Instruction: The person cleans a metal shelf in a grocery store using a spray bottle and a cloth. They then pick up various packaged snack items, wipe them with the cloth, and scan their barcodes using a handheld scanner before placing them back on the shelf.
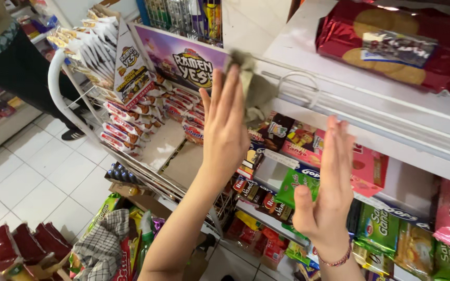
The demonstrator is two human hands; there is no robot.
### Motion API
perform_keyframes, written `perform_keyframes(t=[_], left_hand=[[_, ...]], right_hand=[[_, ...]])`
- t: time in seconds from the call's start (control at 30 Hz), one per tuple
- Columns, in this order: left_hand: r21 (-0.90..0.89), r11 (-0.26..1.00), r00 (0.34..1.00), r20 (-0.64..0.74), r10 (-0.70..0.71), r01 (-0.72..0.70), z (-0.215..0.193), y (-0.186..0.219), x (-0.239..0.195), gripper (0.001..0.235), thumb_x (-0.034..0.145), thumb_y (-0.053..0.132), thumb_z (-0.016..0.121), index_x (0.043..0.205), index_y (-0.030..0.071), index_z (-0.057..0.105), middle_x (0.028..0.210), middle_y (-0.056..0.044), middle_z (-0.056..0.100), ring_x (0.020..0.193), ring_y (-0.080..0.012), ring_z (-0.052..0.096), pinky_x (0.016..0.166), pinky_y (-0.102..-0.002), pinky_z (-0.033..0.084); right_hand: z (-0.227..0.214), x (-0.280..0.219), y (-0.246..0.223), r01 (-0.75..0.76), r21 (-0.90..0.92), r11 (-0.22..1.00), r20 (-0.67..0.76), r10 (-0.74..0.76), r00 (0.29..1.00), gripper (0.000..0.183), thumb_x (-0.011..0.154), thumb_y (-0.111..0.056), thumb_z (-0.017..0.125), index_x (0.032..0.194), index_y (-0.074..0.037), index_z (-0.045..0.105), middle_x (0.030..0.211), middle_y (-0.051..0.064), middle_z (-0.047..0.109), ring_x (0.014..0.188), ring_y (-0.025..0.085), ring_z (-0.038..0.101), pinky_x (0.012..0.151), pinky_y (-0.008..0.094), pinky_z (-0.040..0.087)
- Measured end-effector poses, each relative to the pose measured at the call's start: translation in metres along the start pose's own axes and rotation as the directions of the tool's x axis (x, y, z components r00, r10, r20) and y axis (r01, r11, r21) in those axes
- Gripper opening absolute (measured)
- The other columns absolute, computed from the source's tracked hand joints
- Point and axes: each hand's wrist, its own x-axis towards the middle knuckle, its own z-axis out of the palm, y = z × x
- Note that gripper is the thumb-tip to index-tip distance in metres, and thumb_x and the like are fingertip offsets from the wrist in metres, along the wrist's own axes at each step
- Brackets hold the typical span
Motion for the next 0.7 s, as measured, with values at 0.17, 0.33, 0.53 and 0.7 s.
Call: perform_keyframes(t=[0.17,0.33,0.53,0.7], left_hand=[[-0.631,0.728,0.952,0.061,-0.3,0.269,-0.033,0.009,-0.033,0.074,0.087,-0.018,0.041,0.158,0.0,0.025,0.165,-0.023,0.034,0.158,-0.031,0.031,0.13,-0.046,0.023],[-0.731,0.189,0.673,0.452,-0.585,0.656,-0.057,0.028,-0.111,0.06,0.091,-0.006,0.039,0.146,0.008,0.022,0.129,-0.031,0.055,0.118,-0.0383,0.058,0.107,-0.055,0.047],[-0.423,0.721,0.833,0.197,-0.518,0.548,-0.097,0.031,-0.184,0.044,0.094,-0.005,0.052,0.136,0.004,0.04,0.167,-0.021,0.045,0.168,-0.0431,0.017,0.131,-0.066,-0.009],[-0.017,0.781,0.781,0.066,-0.622,0.624,-0.134,0.023,-0.242,0.044,0.09,0.014,0.066,0.132,0.007,0.054,0.163,-0.02,0.039,0.158,-0.0424,0.029,0.129,-0.065,0.012]], right_hand=[[0.029,-0.013,-0.006,-0.194,0.516,0.834,0.081,0.178,0.981,0.08,0.109,-0.05,0.046,0.167,0.001,0.025,0.169,0.022,0.035,0.159,0.035,0.037,0.132,0.052,0.028],[0.071,-0.042,-0.01,-0.428,0.789,0.44,0.345,0.26,0.902,0.098,0.101,-0.05,0.059,0.171,-0.01,0.003,0.17,0.02,0.026,0.146,0.031,0.039,0.12,0.046,0.038],[0.132,-0.115,-0.011,-0.733,0.674,-0.087,0.709,0.352,0.61,0.062,0.104,-0.031,0.048,0.157,-0.005,0.031,0.151,0.013,0.048,0.132,0.023,0.054,0.111,0.038,0.044],[0.198,-0.167,-0.014,-0.861,0.477,0.177,0.797,0.325,0.509,0.032,0.106,-0.017,0.054,0.128,0.003,0.064,0.122,0.01,0.068,0.107,0.017,0.064,0.093,0.032,0.051]])
